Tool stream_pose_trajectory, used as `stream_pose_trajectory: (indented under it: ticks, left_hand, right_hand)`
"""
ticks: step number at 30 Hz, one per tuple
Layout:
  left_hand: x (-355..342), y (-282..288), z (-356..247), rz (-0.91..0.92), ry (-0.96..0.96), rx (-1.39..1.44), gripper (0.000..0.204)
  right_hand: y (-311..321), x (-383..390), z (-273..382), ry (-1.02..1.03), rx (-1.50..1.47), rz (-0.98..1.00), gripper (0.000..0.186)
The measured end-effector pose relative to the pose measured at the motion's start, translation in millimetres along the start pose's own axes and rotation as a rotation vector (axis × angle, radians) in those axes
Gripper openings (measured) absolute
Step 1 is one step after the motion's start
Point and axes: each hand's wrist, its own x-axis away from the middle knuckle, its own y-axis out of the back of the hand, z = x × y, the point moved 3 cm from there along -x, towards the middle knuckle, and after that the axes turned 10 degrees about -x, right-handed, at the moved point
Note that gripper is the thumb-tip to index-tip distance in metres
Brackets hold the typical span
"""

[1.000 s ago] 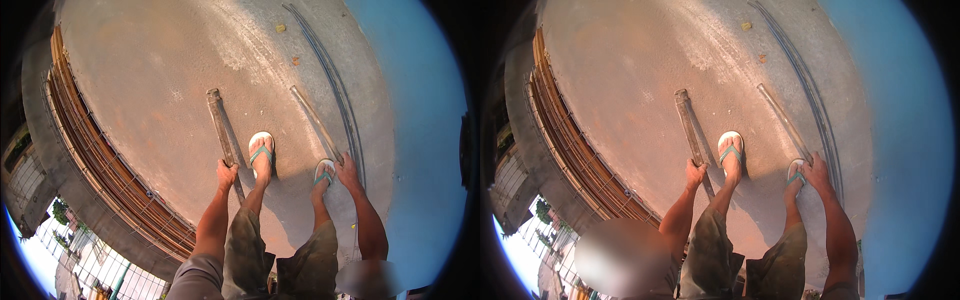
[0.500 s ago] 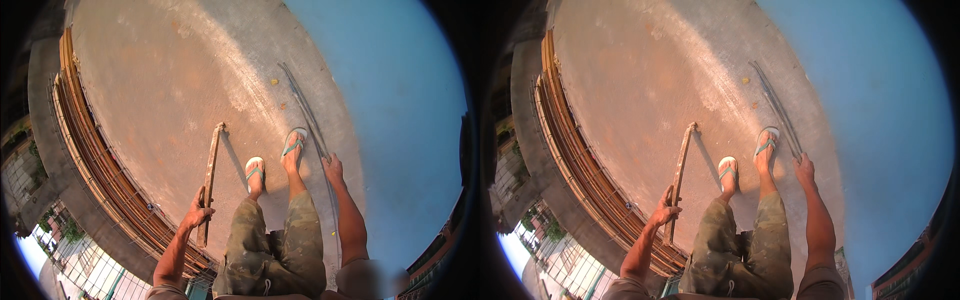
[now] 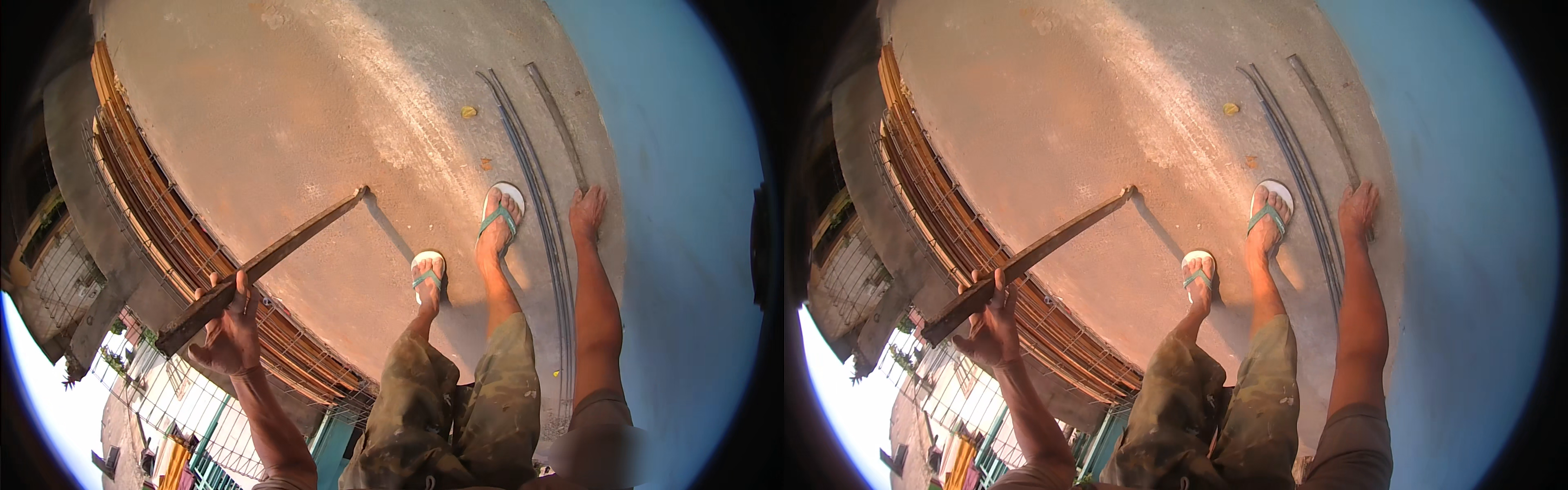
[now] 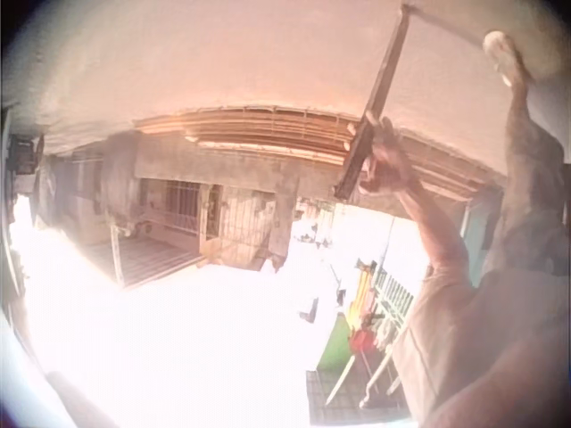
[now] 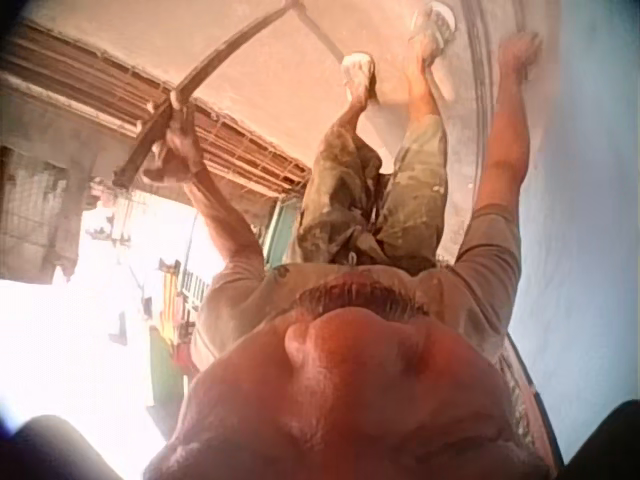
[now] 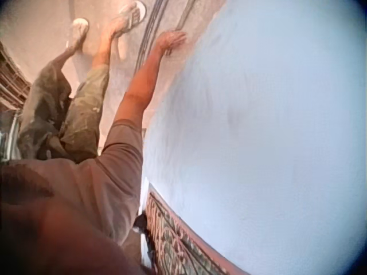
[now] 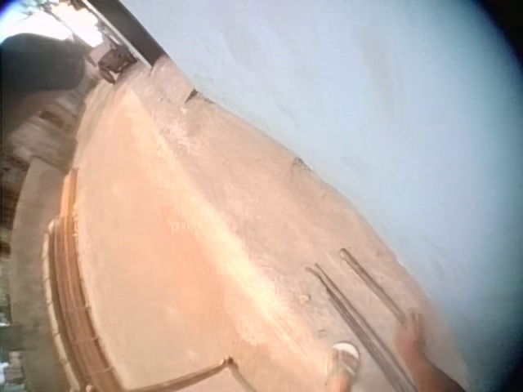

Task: The person walks along a paved path carrying metal rods, then stops to bend and cut them using a long metal bar as a lever against the ground. The person handles several rods, positioning them and applying force to break them into shorter pieces.

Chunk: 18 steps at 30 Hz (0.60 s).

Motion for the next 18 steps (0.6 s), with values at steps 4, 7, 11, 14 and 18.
stream_pose_trajectory:
  ticks: [4, 7, 11, 14, 18]
  left_hand:
    - [-27, -49, -5, -0.077, 0.043, -0.871, 0.067]
    - [-31, -91, -25, -0.142, -0.004, -1.294, 0.064]
    - [-27, -120, -67, -0.231, -0.189, -1.352, 0.059]
    - [-33, -120, -90, -0.197, -0.385, -1.398, 0.054]
    - [-58, -113, -74, -0.065, -0.421, -1.203, 0.053]
  right_hand:
    - [-2, 15, 46, 0.107, -0.176, 0.263, 0.035]
    - [-7, 31, 83, 0.235, -0.052, 0.402, 0.030]
    - [-25, 33, 97, 0.008, -0.101, 0.576, 0.032]
    - [-39, 31, 97, -0.074, -0.135, 0.605, 0.036]
    - [-53, 44, 96, -0.113, -0.128, 0.590, 0.038]
